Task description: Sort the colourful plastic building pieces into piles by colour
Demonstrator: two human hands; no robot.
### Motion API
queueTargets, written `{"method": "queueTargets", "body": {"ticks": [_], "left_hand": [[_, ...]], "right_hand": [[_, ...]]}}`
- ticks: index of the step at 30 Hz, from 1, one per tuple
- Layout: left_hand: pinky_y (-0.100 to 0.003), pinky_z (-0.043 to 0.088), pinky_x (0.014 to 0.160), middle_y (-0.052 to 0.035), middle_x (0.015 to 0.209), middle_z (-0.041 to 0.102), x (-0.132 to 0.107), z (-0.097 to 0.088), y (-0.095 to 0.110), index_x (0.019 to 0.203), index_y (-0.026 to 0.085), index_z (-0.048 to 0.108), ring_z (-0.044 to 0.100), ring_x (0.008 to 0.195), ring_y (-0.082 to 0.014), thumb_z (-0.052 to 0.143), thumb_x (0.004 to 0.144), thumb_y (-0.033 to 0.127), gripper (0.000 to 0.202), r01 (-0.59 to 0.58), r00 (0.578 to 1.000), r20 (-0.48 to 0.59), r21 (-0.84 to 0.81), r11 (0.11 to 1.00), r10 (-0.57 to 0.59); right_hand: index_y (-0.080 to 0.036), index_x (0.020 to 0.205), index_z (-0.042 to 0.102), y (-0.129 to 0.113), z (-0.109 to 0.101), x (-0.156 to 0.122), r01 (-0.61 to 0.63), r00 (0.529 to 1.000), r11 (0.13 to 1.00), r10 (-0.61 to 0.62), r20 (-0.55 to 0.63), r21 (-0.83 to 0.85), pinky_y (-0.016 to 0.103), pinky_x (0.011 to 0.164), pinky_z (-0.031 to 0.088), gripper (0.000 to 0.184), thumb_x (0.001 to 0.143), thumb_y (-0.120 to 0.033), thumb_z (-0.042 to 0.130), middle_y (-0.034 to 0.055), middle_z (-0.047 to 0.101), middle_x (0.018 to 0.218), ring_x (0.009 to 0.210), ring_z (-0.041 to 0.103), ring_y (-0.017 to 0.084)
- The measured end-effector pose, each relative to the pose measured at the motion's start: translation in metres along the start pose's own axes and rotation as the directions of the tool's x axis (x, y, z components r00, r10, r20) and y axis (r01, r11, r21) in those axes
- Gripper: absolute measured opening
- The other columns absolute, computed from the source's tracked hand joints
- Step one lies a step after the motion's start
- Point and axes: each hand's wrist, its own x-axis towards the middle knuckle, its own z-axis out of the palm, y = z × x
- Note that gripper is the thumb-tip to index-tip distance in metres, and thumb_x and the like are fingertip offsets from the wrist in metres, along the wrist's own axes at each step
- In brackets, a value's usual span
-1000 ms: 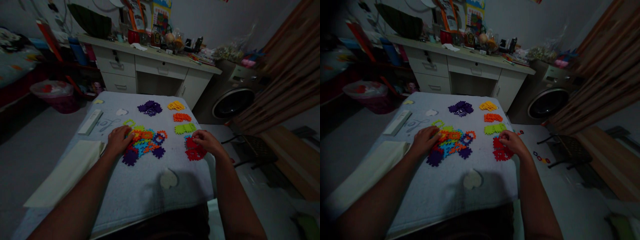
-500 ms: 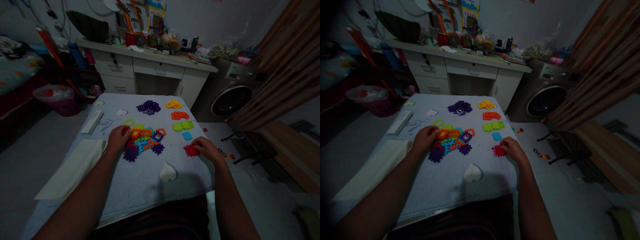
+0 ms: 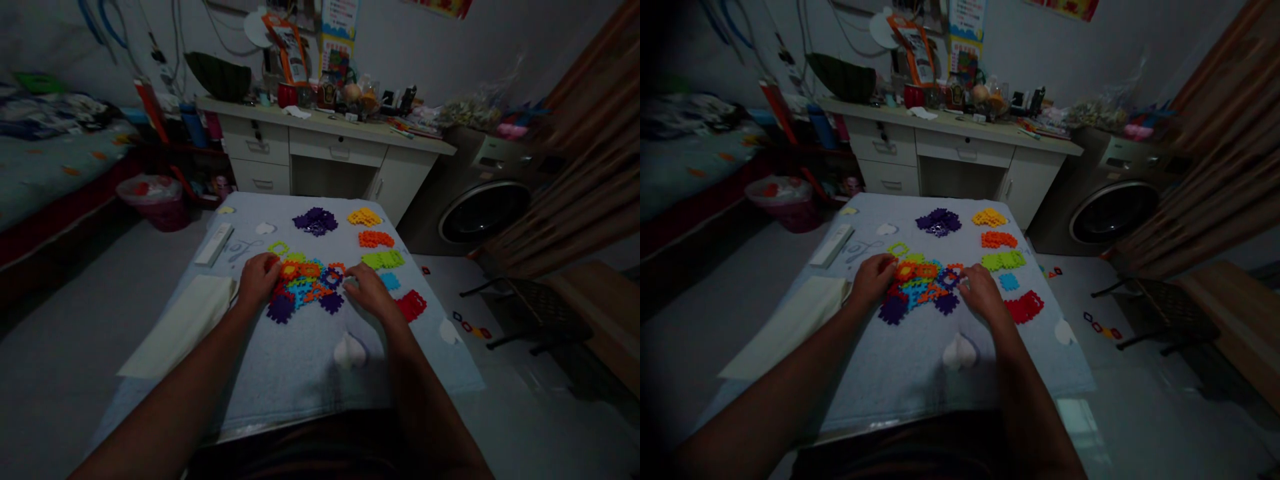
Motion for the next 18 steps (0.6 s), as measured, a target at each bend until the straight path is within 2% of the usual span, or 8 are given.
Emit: {"method": "queueTargets", "body": {"ticks": [4, 8, 13, 18], "left_hand": [[-0.039, 0.047, 0.092, -0.0099, 0.103, 0.070, 0.000, 0.000, -0.001, 0.101, 0.017, 0.068, 0.062, 0.099, -0.0262, 0.047, 0.085, 0.043, 0.036, 0.017, 1.000, 0.000, -0.003, 1.000, -0.017], [-0.042, 0.046, 0.093, -0.0106, 0.104, 0.070, -0.001, 0.000, 0.001, 0.101, 0.017, 0.068, 0.061, 0.099, -0.0275, 0.047, 0.085, 0.043, 0.037, 0.023, 1.000, 0.007, 0.018, 1.000, -0.023], [-0.041, 0.046, 0.094, -0.0103, 0.103, 0.071, -0.001, -0.001, 0.003, 0.100, 0.018, 0.068, 0.062, 0.099, -0.0271, 0.047, 0.085, 0.042, 0.035, 0.014, 1.000, 0.009, 0.013, 1.000, -0.014], [-0.042, 0.045, 0.096, -0.0099, 0.102, 0.071, -0.001, -0.001, 0.001, 0.096, 0.018, 0.069, 0.062, 0.100, -0.0270, 0.041, 0.088, 0.041, 0.037, 0.009, 1.000, -0.001, -0.051, 0.999, -0.009]], "right_hand": [[-0.014, 0.119, 0.063, -0.008, 0.029, 0.016, -0.040, 0.997, 0.997, 0.036, -0.064, -0.065, 0.041, 0.101, 0.039, 0.038, 0.085, -0.030, 0.066, 0.0146, 0.060, 0.114, 0.109, 0.053, 0.027], [-0.016, 0.116, 0.064, 0.000, 0.045, 0.016, -0.056, 0.996, 0.997, 0.052, -0.079, -0.046, 0.040, 0.097, 0.041, 0.036, 0.083, -0.030, 0.068, 0.0124, 0.059, 0.107, 0.105, 0.053, 0.027], [-0.019, 0.105, 0.062, 0.005, 0.050, 0.014, -0.043, 0.985, 0.996, 0.054, -0.162, 0.075, 0.037, 0.090, 0.044, 0.027, 0.079, -0.024, 0.068, 0.0083, 0.058, 0.102, 0.099, 0.053, 0.024], [-0.019, 0.092, 0.060, -0.001, 0.042, 0.014, -0.046, 0.976, 0.966, 0.098, -0.195, 0.254, 0.034, 0.081, 0.045, 0.015, 0.077, -0.018, 0.060, 0.0057, 0.060, 0.093, 0.084, 0.055, 0.020]]}}
